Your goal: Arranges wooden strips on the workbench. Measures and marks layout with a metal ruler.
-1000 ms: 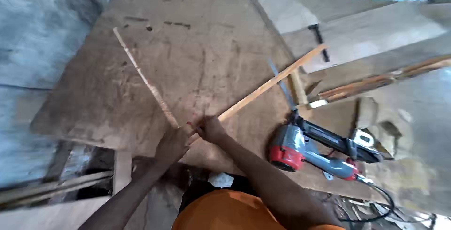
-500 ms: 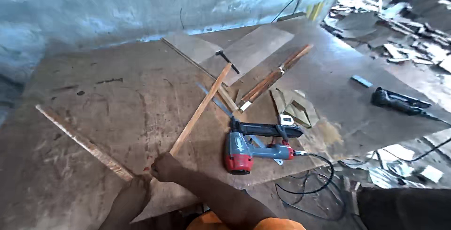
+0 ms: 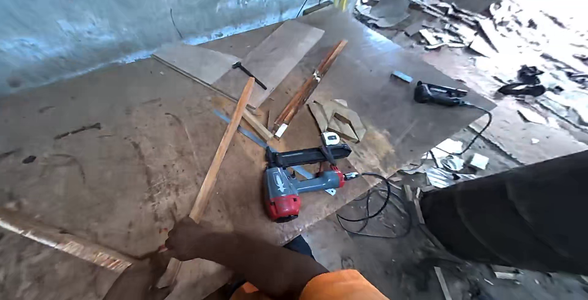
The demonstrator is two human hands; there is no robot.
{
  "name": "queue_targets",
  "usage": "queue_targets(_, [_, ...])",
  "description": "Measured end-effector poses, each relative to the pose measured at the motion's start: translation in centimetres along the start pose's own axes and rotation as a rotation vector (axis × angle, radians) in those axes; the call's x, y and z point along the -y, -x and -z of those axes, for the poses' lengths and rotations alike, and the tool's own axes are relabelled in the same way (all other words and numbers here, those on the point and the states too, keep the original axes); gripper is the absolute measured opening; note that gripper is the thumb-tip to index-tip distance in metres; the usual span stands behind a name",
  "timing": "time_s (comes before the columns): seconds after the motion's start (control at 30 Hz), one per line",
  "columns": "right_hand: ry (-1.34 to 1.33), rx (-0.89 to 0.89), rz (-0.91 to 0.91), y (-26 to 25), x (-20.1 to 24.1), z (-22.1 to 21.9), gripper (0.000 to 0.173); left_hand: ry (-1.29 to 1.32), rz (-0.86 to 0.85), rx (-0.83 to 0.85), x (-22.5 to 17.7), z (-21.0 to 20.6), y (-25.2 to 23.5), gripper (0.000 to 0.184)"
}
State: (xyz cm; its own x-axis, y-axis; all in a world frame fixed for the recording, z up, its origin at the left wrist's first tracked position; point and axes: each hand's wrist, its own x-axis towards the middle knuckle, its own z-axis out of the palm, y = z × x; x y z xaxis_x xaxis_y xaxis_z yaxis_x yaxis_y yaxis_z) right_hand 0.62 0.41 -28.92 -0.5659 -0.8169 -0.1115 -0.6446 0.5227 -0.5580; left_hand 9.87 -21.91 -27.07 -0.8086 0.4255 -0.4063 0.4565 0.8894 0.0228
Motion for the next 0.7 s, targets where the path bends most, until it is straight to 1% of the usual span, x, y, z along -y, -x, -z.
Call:
queue_targets(0.07, [0.011, 0.022, -0.002, 0.0, 0.0, 0.2, 0.035, 0.021, -0.018, -0.009, 0.1, 0.0, -0.2, 0.065])
queue_targets(0.2, [0.017, 0.007, -0.002, -0.6, -0.2, -0.5, 0.033, 0.035, -0.027, -0.038, 0.0, -0.3, -0.1, 0.060])
queue_targets(0.27, [0.023, 0.017, -0.001, -0.7, -0.2, -0.6, 0.034, 0.014, -0.027, -0.036, -0.3, -0.4, 0.0, 0.061])
queue_targets(0.33, [0.020, 0.021, 0.003, -0.8, -0.2, -0.5, 0.036, -0.050, -0.012, -0.003, -1.0, 0.5, 0.1, 0.067])
queue_targets(0.4, [0.013, 0.025, 0.001, -0.7, -0.3, -0.5, 0.038, -0.115, 0.029, 0.033, -1.8, 1.1, 0.2, 0.076])
queue_targets(0.47, [0.015, 0.032, 0.002, -0.6, -0.3, -0.1, 0.037, -0.177, 0.067, 0.052, -2.4, 1.5, 0.2, 0.081])
queue_targets(0.6, [-0.027, 0.047, -0.010, -0.7, -0.4, -0.1, 0.035, -0.215, 0.222, 0.106, -3.5, 2.8, 0.3, 0.092])
queue_targets(0.67, [-0.089, 0.002, 0.024, -0.9, -0.8, -0.6, 0.032, -0.198, 0.269, 0.114, -3.8, 3.4, 0.6, 0.093])
queue_targets(0.7, [-0.166, -0.057, 0.057, -0.9, -1.2, -0.7, 0.028, -0.177, 0.284, 0.109, -4.0, 3.9, 0.5, 0.092])
